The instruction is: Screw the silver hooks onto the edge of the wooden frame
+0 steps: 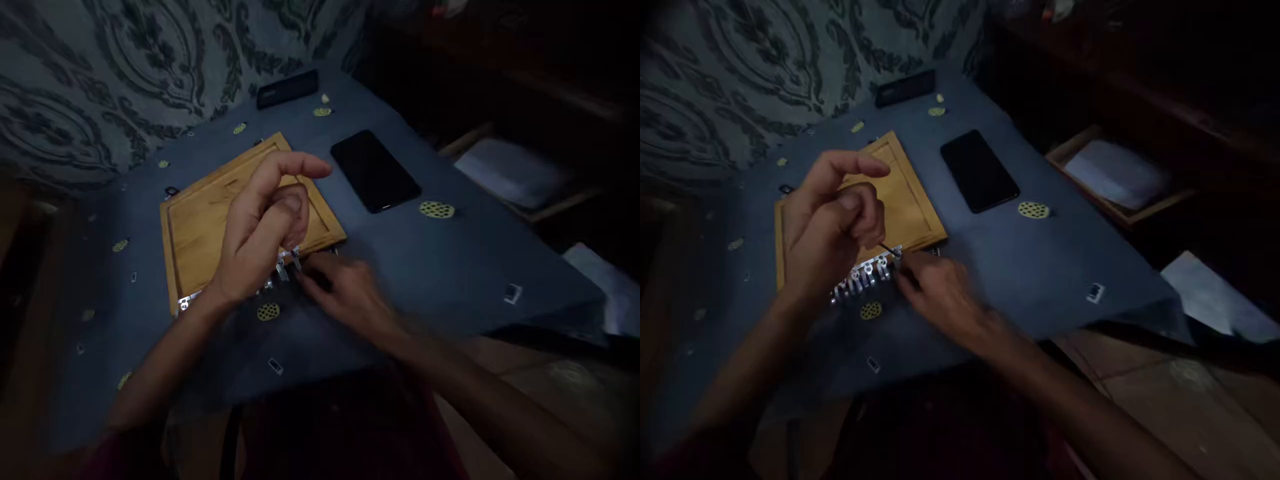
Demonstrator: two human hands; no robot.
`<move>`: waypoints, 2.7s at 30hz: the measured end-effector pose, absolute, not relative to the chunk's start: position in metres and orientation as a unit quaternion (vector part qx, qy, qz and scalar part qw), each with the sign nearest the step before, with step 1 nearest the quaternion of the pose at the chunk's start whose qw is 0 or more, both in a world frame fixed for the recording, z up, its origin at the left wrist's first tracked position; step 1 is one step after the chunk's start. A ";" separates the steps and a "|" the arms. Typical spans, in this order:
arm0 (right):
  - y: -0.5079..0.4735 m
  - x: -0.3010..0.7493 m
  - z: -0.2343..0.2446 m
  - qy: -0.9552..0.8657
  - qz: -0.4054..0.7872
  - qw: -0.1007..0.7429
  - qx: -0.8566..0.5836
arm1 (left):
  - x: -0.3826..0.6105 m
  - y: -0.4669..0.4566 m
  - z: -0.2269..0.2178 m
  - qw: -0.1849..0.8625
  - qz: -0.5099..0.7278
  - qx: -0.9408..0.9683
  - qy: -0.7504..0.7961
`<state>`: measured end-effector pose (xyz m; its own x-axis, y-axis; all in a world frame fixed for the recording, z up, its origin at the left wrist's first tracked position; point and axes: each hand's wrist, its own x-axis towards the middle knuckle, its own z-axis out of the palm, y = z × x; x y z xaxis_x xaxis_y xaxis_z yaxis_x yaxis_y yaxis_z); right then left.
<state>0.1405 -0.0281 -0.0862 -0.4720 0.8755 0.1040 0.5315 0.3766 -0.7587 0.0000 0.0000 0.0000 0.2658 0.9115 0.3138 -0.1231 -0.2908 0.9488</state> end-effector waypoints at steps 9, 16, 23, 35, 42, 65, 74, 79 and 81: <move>-0.029 0.141 -0.091 -0.784 0.334 0.287 -0.436 | 0.013 0.003 -0.008 0.473 0.544 0.619 0.311; -0.028 0.141 -0.093 -0.786 0.325 0.293 -0.436 | 0.011 0.005 -0.009 0.481 0.545 0.619 0.297; -0.029 0.140 -0.093 -0.784 0.331 0.296 -0.434 | 0.010 0.003 -0.003 0.489 0.538 0.614 0.308; -0.028 0.145 -0.092 -0.778 0.360 0.338 -0.388 | 0.000 -0.026 0.045 0.354 0.660 0.537 0.387; -0.027 0.144 -0.091 -0.784 0.343 0.327 -0.400 | -0.001 -0.034 0.025 0.343 0.672 0.538 0.375; -0.008 0.151 -0.089 -0.808 0.212 0.372 -0.403 | -0.059 -0.076 0.006 0.316 0.695 0.500 0.408; -0.011 0.155 -0.092 -0.852 0.175 0.353 -0.345 | -0.078 -0.078 0.017 0.337 0.696 0.516 0.369; -0.012 0.157 -0.091 -0.858 0.183 0.339 -0.341 | -0.068 -0.073 0.021 0.361 0.677 0.541 0.345; -0.012 0.157 -0.091 -0.856 0.186 0.347 -0.336 | -0.062 -0.070 0.022 0.371 0.673 0.542 0.340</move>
